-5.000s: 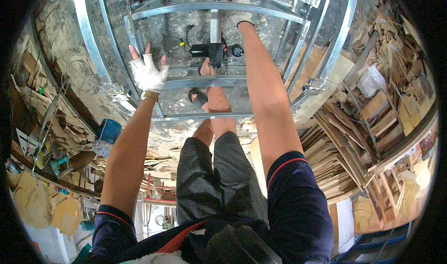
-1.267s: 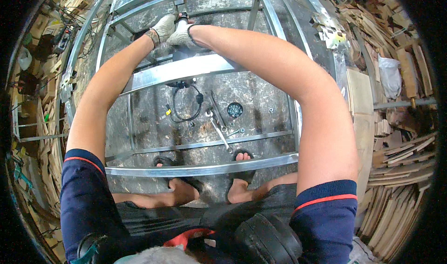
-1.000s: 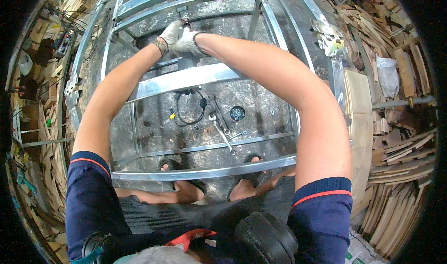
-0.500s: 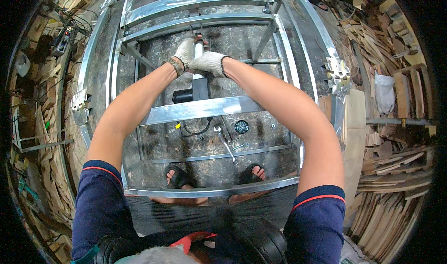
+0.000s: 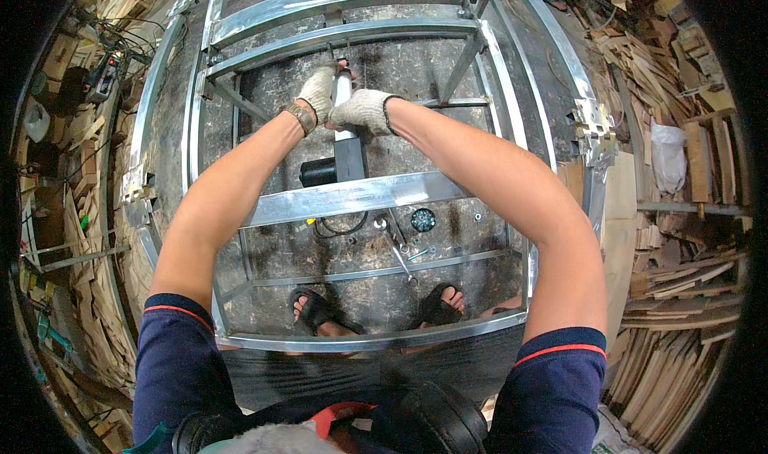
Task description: The person assembles a metal frame by tightening bolts with a wrench and smoothing the frame with a power sander. The person uses gloves and works on the floor in a workshop.
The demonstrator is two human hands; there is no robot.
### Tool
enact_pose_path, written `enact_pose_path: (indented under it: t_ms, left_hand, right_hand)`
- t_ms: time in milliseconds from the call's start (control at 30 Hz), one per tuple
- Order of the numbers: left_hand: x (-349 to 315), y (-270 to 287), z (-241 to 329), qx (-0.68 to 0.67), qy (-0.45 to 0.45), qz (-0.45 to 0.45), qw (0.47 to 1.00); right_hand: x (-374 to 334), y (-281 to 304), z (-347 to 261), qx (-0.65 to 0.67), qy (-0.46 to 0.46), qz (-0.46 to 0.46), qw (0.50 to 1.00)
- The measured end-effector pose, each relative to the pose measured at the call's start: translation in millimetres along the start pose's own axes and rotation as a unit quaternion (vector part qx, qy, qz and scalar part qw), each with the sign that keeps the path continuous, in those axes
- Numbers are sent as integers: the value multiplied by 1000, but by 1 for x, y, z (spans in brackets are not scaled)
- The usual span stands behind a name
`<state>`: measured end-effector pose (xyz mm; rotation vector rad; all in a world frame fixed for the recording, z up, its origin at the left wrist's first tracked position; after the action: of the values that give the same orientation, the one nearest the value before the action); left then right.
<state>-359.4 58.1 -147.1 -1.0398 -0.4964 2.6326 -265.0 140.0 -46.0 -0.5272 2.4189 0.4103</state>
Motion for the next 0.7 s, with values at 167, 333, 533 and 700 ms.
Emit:
enact_pose_path:
  t_ms: [167, 333, 533, 700]
  left_hand:
    - [8, 1, -2, -34, -24, -1, 999]
    - [3, 0, 2, -20, -41, 12, 999]
    - [-11, -6, 6, -2, -42, 30, 999]
    - [-17, -15, 3, -126, -4, -11, 992]
  right_hand:
    - [1, 3, 2, 8, 1, -16, 1000]
    - [8, 6, 5, -19, 7, -19, 1000]
    - [19, 6, 12, 2, -2, -19, 1000]
    - [19, 4, 11, -14, 28, -19, 999]
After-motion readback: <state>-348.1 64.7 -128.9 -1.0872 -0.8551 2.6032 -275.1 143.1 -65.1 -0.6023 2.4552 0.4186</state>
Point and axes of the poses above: each hand's wrist, its own x-axis towards the middle knuckle, its own y-axis out of the back of the hand, z = x × y, the point moved 6 cm from there along x, towards the middle knuckle, and after that the axes turned 2 degrees about x, right-handed, at the moved point
